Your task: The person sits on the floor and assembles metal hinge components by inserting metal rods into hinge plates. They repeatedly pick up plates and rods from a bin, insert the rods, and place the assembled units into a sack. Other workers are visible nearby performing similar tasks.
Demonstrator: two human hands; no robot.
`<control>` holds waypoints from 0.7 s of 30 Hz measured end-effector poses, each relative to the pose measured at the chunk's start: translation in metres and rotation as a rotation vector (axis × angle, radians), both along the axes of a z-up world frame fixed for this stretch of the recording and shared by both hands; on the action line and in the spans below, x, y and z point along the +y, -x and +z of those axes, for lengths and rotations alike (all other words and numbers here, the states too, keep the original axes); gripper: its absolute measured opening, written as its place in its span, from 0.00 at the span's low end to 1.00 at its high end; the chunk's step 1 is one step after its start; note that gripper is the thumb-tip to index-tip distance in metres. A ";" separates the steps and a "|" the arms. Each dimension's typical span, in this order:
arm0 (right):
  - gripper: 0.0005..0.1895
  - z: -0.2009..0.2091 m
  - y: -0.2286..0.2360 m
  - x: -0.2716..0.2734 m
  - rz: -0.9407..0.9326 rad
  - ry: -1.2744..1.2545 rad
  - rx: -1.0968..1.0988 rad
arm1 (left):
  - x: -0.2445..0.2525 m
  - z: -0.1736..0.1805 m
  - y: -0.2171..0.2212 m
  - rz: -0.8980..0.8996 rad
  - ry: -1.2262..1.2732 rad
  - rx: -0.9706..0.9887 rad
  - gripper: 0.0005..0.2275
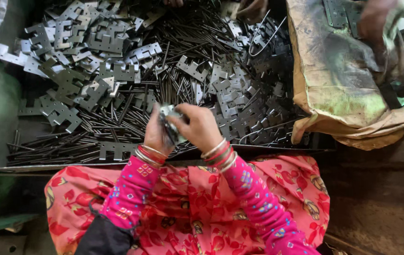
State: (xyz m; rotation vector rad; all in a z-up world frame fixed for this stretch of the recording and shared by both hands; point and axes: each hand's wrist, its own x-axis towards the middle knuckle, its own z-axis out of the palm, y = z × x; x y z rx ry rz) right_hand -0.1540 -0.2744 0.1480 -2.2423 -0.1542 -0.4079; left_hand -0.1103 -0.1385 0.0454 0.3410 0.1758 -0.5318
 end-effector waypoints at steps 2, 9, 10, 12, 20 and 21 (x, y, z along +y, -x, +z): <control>0.12 0.006 0.008 0.003 0.000 -0.076 0.027 | 0.007 0.002 0.002 -0.027 -0.047 -0.030 0.24; 0.14 -0.043 0.024 -0.020 0.115 -0.645 0.359 | 0.005 0.003 0.010 -0.054 -0.134 -0.200 0.22; 0.16 -0.054 0.025 -0.019 0.202 -0.830 0.458 | 0.009 0.004 0.011 -0.108 -0.199 -0.210 0.23; 0.15 -0.072 0.029 -0.028 0.138 -0.844 0.483 | 0.019 0.008 0.008 -0.222 -0.328 -0.231 0.24; 0.14 -0.102 0.021 -0.053 -0.062 -0.581 0.357 | 0.122 0.004 -0.022 -0.940 -2.413 -1.079 0.15; 0.14 -0.104 0.020 -0.050 -0.061 -0.575 0.363 | 0.123 0.001 -0.022 -0.920 -2.431 -1.115 0.18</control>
